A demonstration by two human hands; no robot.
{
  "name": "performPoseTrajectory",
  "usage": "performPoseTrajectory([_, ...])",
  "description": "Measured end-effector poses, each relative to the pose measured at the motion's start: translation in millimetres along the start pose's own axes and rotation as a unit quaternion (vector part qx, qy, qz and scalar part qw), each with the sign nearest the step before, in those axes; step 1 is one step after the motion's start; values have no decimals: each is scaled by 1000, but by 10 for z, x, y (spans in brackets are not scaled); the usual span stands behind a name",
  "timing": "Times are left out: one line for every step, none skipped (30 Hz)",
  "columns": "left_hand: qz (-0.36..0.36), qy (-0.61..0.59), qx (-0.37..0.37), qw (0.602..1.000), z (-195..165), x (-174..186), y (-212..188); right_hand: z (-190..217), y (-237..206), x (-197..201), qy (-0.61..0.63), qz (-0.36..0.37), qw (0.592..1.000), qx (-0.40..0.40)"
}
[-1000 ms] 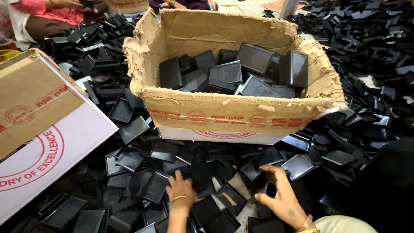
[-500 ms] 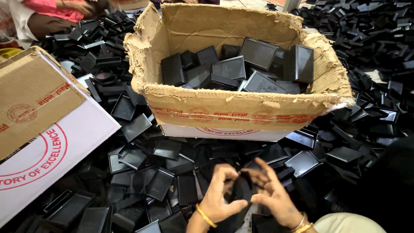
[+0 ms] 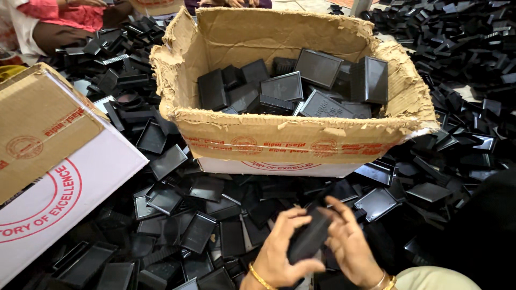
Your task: The person sits on the floor among a large pile of black plastic boxes and picks them up one at a time, turning each over in their hands before placing it into a cardboard box in front of them. Other people nearby perform the same picking and boxing of the plastic parts.
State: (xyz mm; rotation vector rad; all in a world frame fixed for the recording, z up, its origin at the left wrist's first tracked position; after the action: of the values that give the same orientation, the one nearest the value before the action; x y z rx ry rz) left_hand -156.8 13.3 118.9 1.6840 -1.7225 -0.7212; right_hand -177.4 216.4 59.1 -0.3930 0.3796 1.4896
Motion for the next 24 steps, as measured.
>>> performPoseTrajectory([4, 8, -7, 1000, -11, -11, -3, 4, 20, 28, 85, -20, 996, -17])
performPoseTrajectory([8, 18, -15, 1000, -20, -19, -8, 20, 35, 36, 170, -40, 984, -35])
performPoseTrajectory([4, 27, 22, 999, 28, -9, -13, 20, 34, -9, 49, -37, 997, -42])
performPoseTrajectory([-1, 36, 59, 998, 82, 8, -20, 54, 9, -54, -74, -35, 996, -47])
performPoseTrajectory([-6, 42, 96, 994, 141, 32, -26, 116, -24, -113, -199, -32, 978, -51])
performPoseTrajectory([13, 4, 183, 983, 242, 25, -63, 266, -37, -217, -246, -29, 969, -14])
performPoseTrajectory([33, -34, 269, 962, 342, 26, -112, 441, -53, -340, -291, -25, 956, 23])
performPoseTrajectory([52, -70, 350, 933, 441, 38, -158, 594, -70, -509, -333, -20, 941, 61])
performPoseTrajectory([17, -83, 272, 959, 413, 135, -62, 885, -138, -751, -425, 4, 877, 225])
performPoseTrajectory([-18, -96, 192, 977, 371, 234, 13, 1210, -269, -970, -500, 27, 778, 379])
performPoseTrajectory([-50, -109, 113, 986, 319, 331, 59, 1508, -336, -1107, -528, -5, 712, 463])
performPoseTrajectory([-120, -43, 136, 983, 415, 462, 87, 1807, -359, -1252, -519, -48, 632, 573])
performPoseTrajectory([-186, 24, 159, 969, 496, 584, 98, 2016, -272, -1364, -532, -73, 584, 608])
performPoseTrajectory([-221, 57, 187, 955, 559, 668, 84, 2194, -192, -1446, -543, -102, 533, 640])
performPoseTrajectory([-257, 91, 210, 939, 616, 745, 69, 2352, -111, -1492, -551, -135, 482, 668])
performPoseTrajectory([-292, 123, 232, 920, 671, 811, 44, 2371, -29, -1506, -523, -120, 508, 674])
performPoseTrajectory([-277, 130, 235, 923, 712, 800, 38, 2350, 51, -1483, -495, -102, 534, 678])
performPoseTrajectory([-262, 138, 239, 925, 753, 785, 11, 2295, 126, -1422, -466, -82, 560, 680])
performPoseTrajectory([-248, 146, 246, 926, 798, 763, -33, 2077, 132, -1364, -483, -49, 541, 687])
performPoseTrajectory([-234, 150, 262, 924, 872, 728, -80, 1830, 148, -1269, -497, -15, 522, 693])
performPoseTrajectory([-219, 153, 280, 922, 957, 678, -131, 1411, 240, -1100, -553, -1, 585, 594])
performPoseTrajectory([-203, 157, 298, 919, 1038, 615, -210, 923, 398, -902, -654, 13, 598, 463])
performPoseTrajectory([-158, 194, 267, 931, 1077, 522, -264, 447, 573, -576, -760, 11, 585, 282])
performPoseTrajectory([-113, 232, 231, 938, 1123, 422, -319, 45, 642, -259, -829, 23, 533, 165])
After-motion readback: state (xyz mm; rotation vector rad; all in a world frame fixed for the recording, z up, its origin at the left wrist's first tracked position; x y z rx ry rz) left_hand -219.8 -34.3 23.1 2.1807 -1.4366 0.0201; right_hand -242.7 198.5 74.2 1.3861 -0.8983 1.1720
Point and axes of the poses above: each hand's wrist, its own y-axis towards the middle knuckle, its own x-axis out of the back of the hand, z = x × y, the point moved 6 cm from there along y, towards the middle knuckle, and after that the axes turned 13 degrees about -z, right-handed, at the moved point
